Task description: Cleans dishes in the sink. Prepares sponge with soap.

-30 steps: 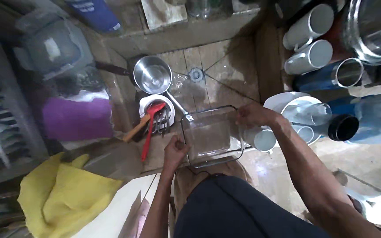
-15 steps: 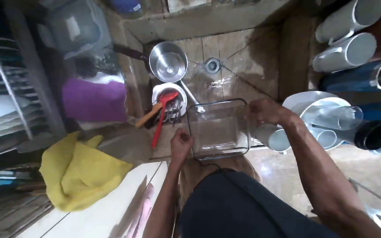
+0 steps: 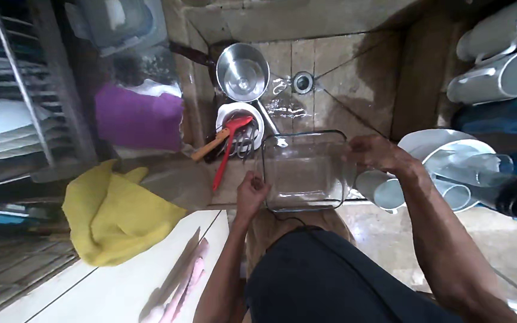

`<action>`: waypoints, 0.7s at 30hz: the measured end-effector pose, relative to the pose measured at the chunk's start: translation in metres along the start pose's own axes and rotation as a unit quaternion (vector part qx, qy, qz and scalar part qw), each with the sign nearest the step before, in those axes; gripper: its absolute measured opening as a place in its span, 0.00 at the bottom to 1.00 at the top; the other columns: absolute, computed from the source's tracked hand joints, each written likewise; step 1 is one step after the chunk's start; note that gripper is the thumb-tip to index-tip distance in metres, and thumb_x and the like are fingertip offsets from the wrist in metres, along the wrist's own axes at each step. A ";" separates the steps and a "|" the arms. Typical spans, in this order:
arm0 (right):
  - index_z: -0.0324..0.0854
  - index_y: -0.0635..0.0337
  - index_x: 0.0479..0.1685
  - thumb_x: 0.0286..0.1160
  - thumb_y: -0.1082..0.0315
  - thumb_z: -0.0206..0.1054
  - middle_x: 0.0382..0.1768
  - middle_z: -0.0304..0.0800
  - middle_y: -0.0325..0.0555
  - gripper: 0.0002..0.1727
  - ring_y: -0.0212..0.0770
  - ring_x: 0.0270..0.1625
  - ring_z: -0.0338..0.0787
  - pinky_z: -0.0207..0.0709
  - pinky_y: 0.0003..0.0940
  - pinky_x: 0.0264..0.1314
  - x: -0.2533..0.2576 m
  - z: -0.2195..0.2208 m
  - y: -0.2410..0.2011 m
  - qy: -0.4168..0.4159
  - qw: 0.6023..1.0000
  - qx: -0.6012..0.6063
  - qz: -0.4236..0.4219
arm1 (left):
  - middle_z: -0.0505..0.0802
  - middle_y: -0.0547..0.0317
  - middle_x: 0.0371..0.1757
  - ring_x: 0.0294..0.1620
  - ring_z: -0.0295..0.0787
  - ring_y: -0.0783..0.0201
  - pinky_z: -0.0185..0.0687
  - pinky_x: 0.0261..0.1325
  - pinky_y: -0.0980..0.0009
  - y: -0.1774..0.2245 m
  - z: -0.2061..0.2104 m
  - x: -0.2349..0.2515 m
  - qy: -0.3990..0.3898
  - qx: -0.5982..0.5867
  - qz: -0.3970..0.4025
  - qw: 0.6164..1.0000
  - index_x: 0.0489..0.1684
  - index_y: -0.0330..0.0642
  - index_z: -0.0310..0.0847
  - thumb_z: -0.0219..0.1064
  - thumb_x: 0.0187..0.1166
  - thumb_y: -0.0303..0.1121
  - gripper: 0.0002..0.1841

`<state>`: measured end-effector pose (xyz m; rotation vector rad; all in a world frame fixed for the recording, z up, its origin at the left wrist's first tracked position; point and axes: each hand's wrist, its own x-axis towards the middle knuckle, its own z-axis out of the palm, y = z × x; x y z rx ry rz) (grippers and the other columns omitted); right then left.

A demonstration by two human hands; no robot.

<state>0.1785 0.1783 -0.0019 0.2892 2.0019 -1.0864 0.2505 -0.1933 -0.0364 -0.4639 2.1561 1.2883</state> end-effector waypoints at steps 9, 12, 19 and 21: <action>0.84 0.65 0.57 0.80 0.64 0.71 0.42 0.91 0.55 0.15 0.47 0.41 0.90 0.85 0.49 0.49 -0.003 0.006 -0.008 -0.015 0.999 -0.045 0.017 | 0.92 0.44 0.46 0.47 0.92 0.53 0.89 0.56 0.53 0.009 -0.001 -0.001 0.003 0.054 0.008 0.998 0.63 0.30 0.81 0.75 0.76 0.40 0.25; 0.84 0.65 0.58 0.81 0.59 0.71 0.46 0.91 0.58 0.18 0.52 0.45 0.91 0.85 0.57 0.54 0.002 0.000 -0.017 -0.031 0.997 -0.066 0.040 | 0.92 0.44 0.43 0.44 0.92 0.52 0.89 0.53 0.51 0.011 0.000 0.002 0.008 0.062 0.011 0.998 0.57 0.29 0.82 0.76 0.73 0.38 0.22; 0.85 0.59 0.63 0.78 0.54 0.73 0.55 0.91 0.57 0.22 0.57 0.59 0.90 0.78 0.64 0.67 0.001 -0.003 -0.027 0.043 0.989 -0.137 0.031 | 0.88 0.50 0.34 0.34 0.86 0.58 0.86 0.44 0.55 0.005 -0.006 0.007 -0.005 0.035 0.030 0.999 0.49 0.33 0.84 0.66 0.85 0.47 0.20; 0.84 0.58 0.66 0.78 0.54 0.71 0.58 0.91 0.55 0.23 0.57 0.61 0.90 0.79 0.64 0.68 -0.001 -0.007 -0.040 0.110 0.982 -0.151 0.014 | 0.88 0.51 0.32 0.31 0.87 0.58 0.87 0.40 0.55 0.004 -0.007 0.005 -0.010 0.031 0.012 0.999 0.51 0.35 0.85 0.61 0.89 0.49 0.22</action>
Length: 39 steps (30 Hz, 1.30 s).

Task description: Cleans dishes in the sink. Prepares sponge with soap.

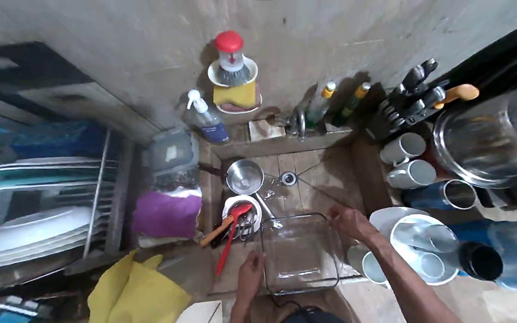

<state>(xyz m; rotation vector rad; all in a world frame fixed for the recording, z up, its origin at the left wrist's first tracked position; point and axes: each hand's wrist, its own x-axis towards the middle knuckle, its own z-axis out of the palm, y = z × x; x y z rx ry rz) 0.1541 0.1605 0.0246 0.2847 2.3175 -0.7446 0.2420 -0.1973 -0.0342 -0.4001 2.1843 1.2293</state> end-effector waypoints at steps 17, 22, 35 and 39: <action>0.74 0.47 0.84 0.67 0.55 0.81 0.88 0.66 0.51 0.40 0.57 0.84 0.73 0.69 0.56 0.83 0.184 -0.124 -0.265 0.333 0.865 0.009 -0.375 | 0.94 0.54 0.54 0.44 0.94 0.60 0.93 0.47 0.57 -0.001 -0.028 -0.047 0.099 0.051 0.095 0.989 0.66 0.40 0.84 0.68 0.82 0.40 0.19; 0.85 0.51 0.68 0.62 0.55 0.82 0.76 0.80 0.54 0.31 0.55 0.79 0.77 0.70 0.55 0.81 0.200 -0.132 -0.274 0.359 0.855 0.024 -0.375 | 0.93 0.53 0.55 0.44 0.93 0.65 0.92 0.43 0.67 0.035 -0.037 -0.040 0.139 -0.009 0.169 0.976 0.60 0.39 0.87 0.65 0.83 0.39 0.16; 0.85 0.61 0.49 0.57 0.57 0.87 0.59 0.85 0.54 0.25 0.46 0.62 0.87 0.87 0.43 0.62 0.055 0.016 -0.160 0.225 0.854 0.150 -0.445 | 0.87 0.53 0.71 0.70 0.85 0.54 0.83 0.70 0.51 0.187 -0.026 0.093 -0.051 -0.629 0.126 0.766 0.82 0.53 0.69 0.40 0.89 0.66 0.35; 0.85 0.64 0.56 0.75 0.59 0.75 0.58 0.90 0.51 0.19 0.41 0.59 0.90 0.86 0.41 0.62 0.062 -0.010 -0.103 0.224 0.885 0.184 -0.364 | 0.90 0.48 0.64 0.60 0.90 0.47 0.89 0.58 0.45 0.187 -0.011 0.107 -0.033 -0.654 0.016 0.755 0.78 0.52 0.73 0.46 0.88 0.65 0.33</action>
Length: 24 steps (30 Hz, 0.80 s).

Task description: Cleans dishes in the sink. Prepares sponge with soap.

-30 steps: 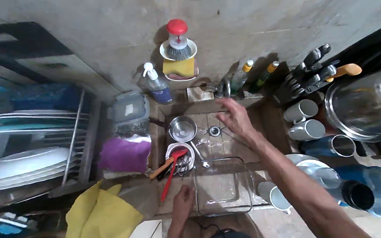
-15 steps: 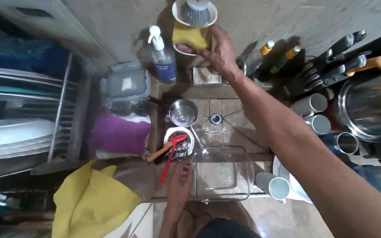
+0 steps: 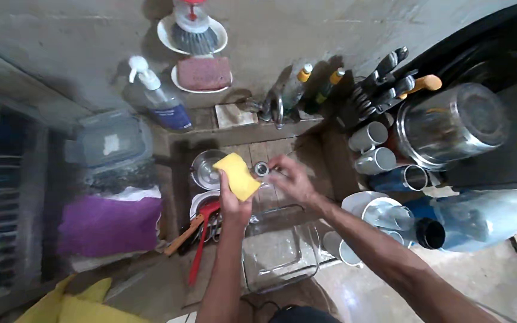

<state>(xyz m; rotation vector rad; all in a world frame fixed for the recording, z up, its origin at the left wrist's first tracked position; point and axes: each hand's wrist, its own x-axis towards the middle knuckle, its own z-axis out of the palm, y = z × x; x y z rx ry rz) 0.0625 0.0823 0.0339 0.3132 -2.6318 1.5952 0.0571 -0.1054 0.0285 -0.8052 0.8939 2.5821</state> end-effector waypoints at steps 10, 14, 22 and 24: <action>0.69 0.64 0.79 0.61 0.61 0.84 0.66 0.86 0.57 0.43 0.47 0.66 0.89 0.84 0.45 0.70 0.170 -0.085 0.125 0.232 0.953 0.024 0.195 | 0.92 0.50 0.50 0.43 0.93 0.55 0.93 0.44 0.55 -0.005 -0.030 -0.006 0.037 0.122 -0.003 0.992 0.72 0.49 0.76 0.43 0.87 0.67 0.34; 0.79 0.64 0.67 0.77 0.60 0.72 0.53 0.90 0.51 0.23 0.40 0.54 0.90 0.84 0.40 0.60 0.172 -0.083 0.138 0.252 0.954 0.026 0.162 | 0.89 0.46 0.68 0.59 0.92 0.46 0.91 0.58 0.48 -0.004 -0.036 0.010 -0.048 0.104 -0.026 0.993 0.81 0.52 0.70 0.39 0.85 0.71 0.39; 0.84 0.58 0.59 0.85 0.55 0.60 0.42 0.90 0.42 0.18 0.33 0.40 0.89 0.87 0.39 0.47 0.026 -0.110 0.023 -0.003 0.957 -0.011 0.289 | 0.85 0.44 0.74 0.66 0.88 0.45 0.88 0.63 0.47 -0.004 -0.032 0.058 -0.066 0.074 -0.022 0.995 0.86 0.48 0.64 0.42 0.91 0.63 0.35; 0.85 0.54 0.63 0.87 0.55 0.60 0.48 0.92 0.43 0.18 0.37 0.45 0.90 0.87 0.43 0.51 0.005 -0.104 -0.011 -0.181 0.930 -0.030 0.319 | 0.86 0.44 0.72 0.67 0.87 0.45 0.86 0.66 0.46 -0.007 -0.033 0.064 -0.068 0.062 -0.027 0.995 0.85 0.48 0.66 0.44 0.92 0.60 0.33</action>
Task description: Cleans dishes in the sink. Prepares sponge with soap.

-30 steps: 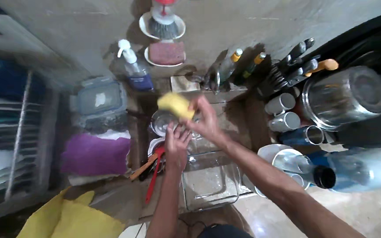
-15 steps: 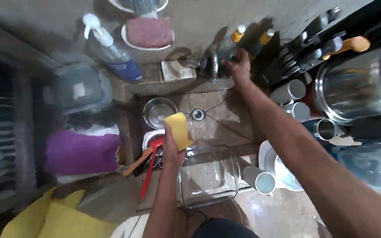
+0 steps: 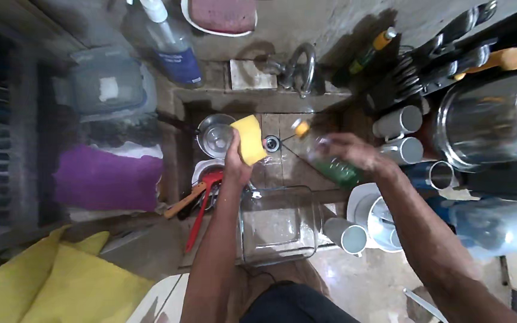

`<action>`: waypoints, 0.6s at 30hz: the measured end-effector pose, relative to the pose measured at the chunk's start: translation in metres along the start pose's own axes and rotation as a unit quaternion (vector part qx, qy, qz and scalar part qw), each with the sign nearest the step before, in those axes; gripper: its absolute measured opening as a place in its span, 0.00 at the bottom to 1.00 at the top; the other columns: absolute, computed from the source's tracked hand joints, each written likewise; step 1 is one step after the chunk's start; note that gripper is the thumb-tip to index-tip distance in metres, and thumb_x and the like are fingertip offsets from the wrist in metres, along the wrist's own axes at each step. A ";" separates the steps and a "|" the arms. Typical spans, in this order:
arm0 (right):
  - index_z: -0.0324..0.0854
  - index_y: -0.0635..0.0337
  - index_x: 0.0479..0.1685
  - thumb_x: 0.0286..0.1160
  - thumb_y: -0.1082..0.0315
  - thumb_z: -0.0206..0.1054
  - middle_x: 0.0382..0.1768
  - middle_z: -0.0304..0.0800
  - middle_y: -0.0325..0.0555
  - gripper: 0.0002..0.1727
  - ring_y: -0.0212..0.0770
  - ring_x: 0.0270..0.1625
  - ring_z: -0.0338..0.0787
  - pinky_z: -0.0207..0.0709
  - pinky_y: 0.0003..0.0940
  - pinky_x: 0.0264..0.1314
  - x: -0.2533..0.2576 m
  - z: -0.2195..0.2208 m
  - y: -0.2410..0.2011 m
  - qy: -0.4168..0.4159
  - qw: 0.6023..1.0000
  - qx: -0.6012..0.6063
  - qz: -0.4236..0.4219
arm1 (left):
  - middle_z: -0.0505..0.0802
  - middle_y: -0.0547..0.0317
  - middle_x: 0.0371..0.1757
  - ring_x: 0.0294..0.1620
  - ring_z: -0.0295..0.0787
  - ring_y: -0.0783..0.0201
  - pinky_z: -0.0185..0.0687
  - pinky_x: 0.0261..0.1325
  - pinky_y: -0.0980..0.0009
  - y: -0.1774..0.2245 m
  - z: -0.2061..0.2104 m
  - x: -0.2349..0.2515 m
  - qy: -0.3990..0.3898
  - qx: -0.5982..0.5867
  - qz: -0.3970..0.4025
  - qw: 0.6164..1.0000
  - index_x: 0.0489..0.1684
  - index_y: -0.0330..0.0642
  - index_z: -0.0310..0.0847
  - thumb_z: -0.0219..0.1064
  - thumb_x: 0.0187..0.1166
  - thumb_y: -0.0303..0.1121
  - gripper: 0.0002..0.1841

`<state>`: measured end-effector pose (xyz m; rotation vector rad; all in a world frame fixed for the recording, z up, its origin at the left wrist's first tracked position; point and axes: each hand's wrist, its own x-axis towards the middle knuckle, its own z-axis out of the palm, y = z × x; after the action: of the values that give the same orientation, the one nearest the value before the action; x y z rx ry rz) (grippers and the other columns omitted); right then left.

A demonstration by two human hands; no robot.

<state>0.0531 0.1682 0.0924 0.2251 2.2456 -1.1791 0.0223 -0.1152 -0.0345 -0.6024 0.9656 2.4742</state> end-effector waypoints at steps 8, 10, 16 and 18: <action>0.86 0.53 0.57 0.84 0.47 0.62 0.45 0.91 0.49 0.21 0.46 0.46 0.91 0.84 0.56 0.51 0.022 0.045 -0.078 -0.113 0.980 -0.164 0.026 | 0.90 0.51 0.64 0.65 0.88 0.55 0.86 0.66 0.50 -0.013 0.001 -0.006 -0.030 0.042 0.033 0.998 0.78 0.47 0.74 0.47 0.93 0.55 0.28; 0.87 0.53 0.56 0.81 0.47 0.64 0.43 0.92 0.48 0.21 0.45 0.43 0.92 0.85 0.54 0.49 0.023 0.050 -0.084 -0.110 0.980 -0.159 0.038 | 0.91 0.52 0.63 0.63 0.89 0.55 0.87 0.65 0.51 -0.014 0.001 -0.007 -0.032 0.025 0.026 0.999 0.76 0.46 0.75 0.47 0.93 0.55 0.27; 0.87 0.54 0.54 0.81 0.48 0.65 0.42 0.91 0.49 0.20 0.46 0.42 0.91 0.84 0.55 0.48 0.013 0.057 -0.080 -0.144 0.971 -0.181 0.052 | 0.92 0.47 0.58 0.55 0.91 0.52 0.90 0.57 0.53 -0.012 -0.001 -0.006 -0.035 -0.013 0.014 0.999 0.76 0.47 0.74 0.42 0.92 0.60 0.31; 0.86 0.52 0.56 0.82 0.48 0.64 0.44 0.92 0.48 0.19 0.45 0.44 0.92 0.84 0.54 0.50 0.012 0.057 -0.077 -0.136 0.974 -0.175 0.048 | 0.91 0.48 0.59 0.57 0.91 0.53 0.90 0.58 0.53 -0.012 -0.002 -0.005 -0.031 -0.015 0.009 0.999 0.76 0.48 0.74 0.42 0.91 0.61 0.32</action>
<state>0.0359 0.0757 0.1149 0.0262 2.1261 -0.6986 0.0329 -0.1098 -0.0397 -0.5254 0.9144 2.5122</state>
